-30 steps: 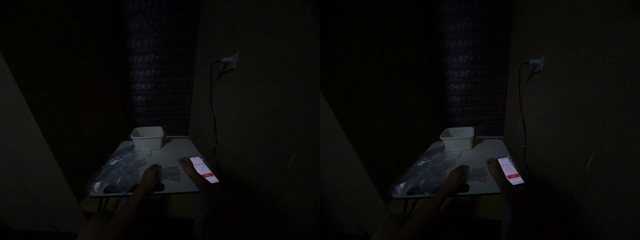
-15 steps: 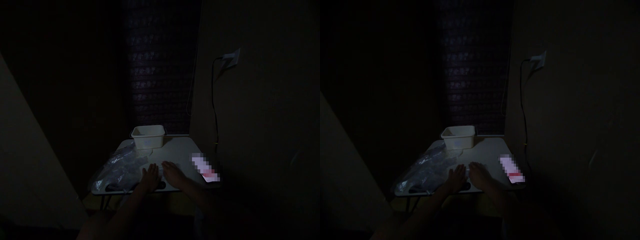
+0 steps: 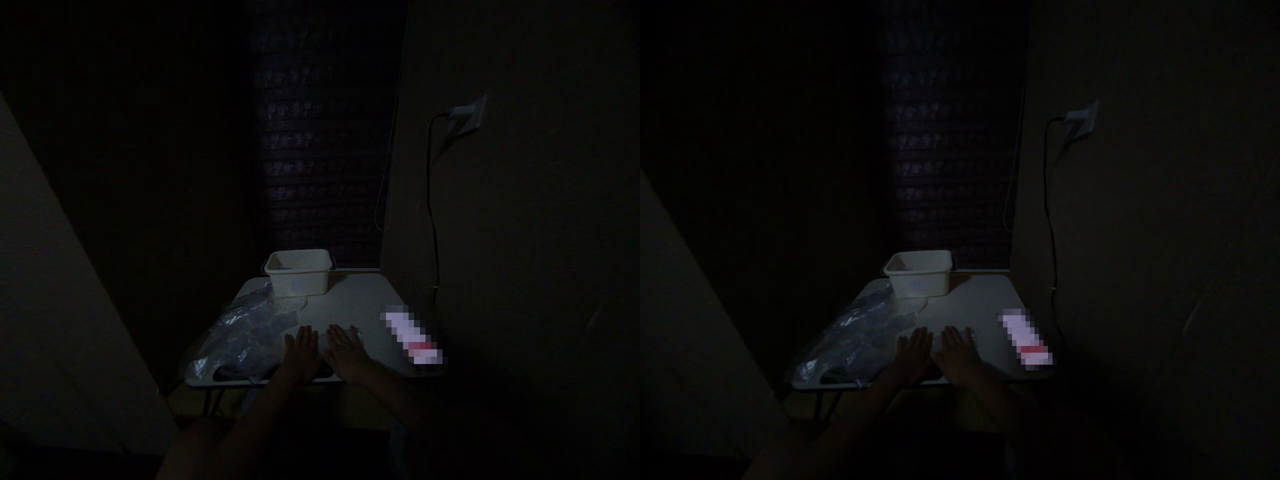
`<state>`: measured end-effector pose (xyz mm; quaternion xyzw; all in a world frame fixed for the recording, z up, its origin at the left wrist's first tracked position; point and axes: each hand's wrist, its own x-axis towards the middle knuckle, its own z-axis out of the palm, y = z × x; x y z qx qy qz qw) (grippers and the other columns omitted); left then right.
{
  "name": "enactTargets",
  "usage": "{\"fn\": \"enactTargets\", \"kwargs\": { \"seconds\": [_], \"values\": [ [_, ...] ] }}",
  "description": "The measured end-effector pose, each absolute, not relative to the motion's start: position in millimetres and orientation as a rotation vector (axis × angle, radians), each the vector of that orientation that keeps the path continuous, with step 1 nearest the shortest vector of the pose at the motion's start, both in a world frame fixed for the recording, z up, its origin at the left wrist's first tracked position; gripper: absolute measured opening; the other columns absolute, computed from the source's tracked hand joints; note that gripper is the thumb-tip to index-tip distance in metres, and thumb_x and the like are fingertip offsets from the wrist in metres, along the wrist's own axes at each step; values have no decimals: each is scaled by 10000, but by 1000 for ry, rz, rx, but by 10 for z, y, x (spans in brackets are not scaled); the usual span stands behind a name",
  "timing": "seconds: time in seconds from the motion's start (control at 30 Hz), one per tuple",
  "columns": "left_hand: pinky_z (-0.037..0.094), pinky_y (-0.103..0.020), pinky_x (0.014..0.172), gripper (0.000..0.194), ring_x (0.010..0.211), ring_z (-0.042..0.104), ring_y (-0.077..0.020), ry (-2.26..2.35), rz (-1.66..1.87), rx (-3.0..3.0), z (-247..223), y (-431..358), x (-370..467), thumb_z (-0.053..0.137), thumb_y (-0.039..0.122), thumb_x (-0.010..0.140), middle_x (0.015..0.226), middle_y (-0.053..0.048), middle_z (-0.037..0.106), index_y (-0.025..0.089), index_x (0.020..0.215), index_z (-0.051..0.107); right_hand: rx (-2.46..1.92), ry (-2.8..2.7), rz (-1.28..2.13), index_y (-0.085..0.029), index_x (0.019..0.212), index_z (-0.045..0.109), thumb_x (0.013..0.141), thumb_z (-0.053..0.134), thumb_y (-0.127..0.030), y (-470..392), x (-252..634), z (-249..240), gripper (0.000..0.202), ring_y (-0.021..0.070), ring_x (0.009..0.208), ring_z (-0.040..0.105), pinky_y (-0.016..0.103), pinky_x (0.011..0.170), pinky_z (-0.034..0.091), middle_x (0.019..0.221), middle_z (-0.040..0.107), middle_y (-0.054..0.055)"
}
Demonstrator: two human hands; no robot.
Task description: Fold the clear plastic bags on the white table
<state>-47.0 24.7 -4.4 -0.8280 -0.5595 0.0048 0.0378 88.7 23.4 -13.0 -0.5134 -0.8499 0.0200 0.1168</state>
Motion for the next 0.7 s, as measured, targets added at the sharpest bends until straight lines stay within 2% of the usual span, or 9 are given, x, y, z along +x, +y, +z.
{"fn": "enactTargets", "kwargs": {
  "seconds": [0.27,0.7],
  "values": [
    [90,-520,804,504,1108,94,-279,-1707,-72,-2532,-69,248,-478,181,389,737,1218,-149,196,108,1151,245,-1571,-2443,57,-80,1161,236,740,93,-464,277,1058,-191,587,203,1123,75,447,858,-68,1215,208,133],
    [104,-517,804,501,1108,96,-275,-1739,3,-2531,-19,228,-457,188,384,738,1225,-137,184,115,1158,234,-1690,-2368,-1,-97,1143,280,734,136,-475,335,1551,-222,575,197,1121,93,442,859,-75,1208,235,111]
  ]
}}
